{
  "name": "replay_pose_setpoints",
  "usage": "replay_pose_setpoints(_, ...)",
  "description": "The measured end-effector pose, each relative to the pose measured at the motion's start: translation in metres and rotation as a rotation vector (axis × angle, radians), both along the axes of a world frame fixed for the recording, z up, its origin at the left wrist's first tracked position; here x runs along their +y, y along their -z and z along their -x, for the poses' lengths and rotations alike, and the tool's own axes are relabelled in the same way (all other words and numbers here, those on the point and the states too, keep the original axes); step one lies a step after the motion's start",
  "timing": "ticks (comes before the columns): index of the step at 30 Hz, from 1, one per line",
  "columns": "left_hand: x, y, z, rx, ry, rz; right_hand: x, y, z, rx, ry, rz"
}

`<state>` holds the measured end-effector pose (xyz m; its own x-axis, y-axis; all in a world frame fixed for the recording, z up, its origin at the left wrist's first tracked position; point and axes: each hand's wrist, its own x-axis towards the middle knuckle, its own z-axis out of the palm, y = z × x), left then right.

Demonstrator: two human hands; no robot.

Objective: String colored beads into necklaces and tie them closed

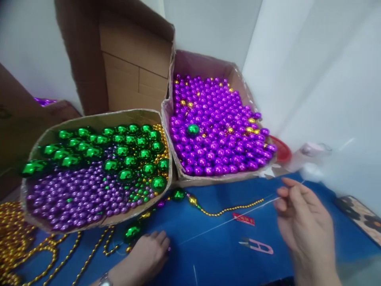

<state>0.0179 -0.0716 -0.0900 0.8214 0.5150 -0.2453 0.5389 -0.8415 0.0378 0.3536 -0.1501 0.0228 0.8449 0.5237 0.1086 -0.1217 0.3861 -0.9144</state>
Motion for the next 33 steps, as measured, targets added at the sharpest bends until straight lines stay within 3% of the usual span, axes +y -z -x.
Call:
replay_pose_setpoints(5,0.004,-0.019,0.002,-0.028,0.011,0.057,-0.002,0.005,0.009,0.036,-0.035,0.013)
replay_pose_setpoints(8,0.024,-0.044,0.000,-0.287,-0.044,0.104,-0.004,0.014,0.026,-0.003,-0.170,0.077)
replay_pose_setpoints(10,0.046,-0.058,-0.002,-0.540,-0.154,-0.002,-0.005,0.018,0.039,-0.061,-0.231,0.124)
replay_pose_setpoints(12,0.069,-0.067,-0.004,-0.646,-0.218,-0.153,-0.005,0.021,0.054,-0.128,-0.276,0.179)
replay_pose_setpoints(16,0.103,-0.069,-0.006,-0.481,-0.220,-0.282,-0.004,0.027,0.078,-0.320,-0.379,0.318)
replay_pose_setpoints(19,0.113,-0.064,-0.007,-0.426,-0.219,-0.247,-0.002,0.035,0.091,-0.477,-0.488,0.400)
replay_pose_setpoints(24,0.117,-0.061,-0.011,-0.552,-0.303,-0.124,0.001,0.048,0.108,-0.690,-0.640,0.471)
replay_pose_setpoints(27,0.108,-0.070,-0.010,-0.836,-0.476,0.106,0.001,0.057,0.118,-0.809,-0.718,0.484)
replay_pose_setpoints(30,0.095,-0.083,-0.006,-1.224,-0.696,0.681,0.001,0.066,0.127,-0.879,-0.757,0.472)
replay_pose_setpoints(33,0.084,-0.090,-0.002,-1.488,-0.784,1.225,0.004,0.074,0.133,-0.950,-0.760,0.416)
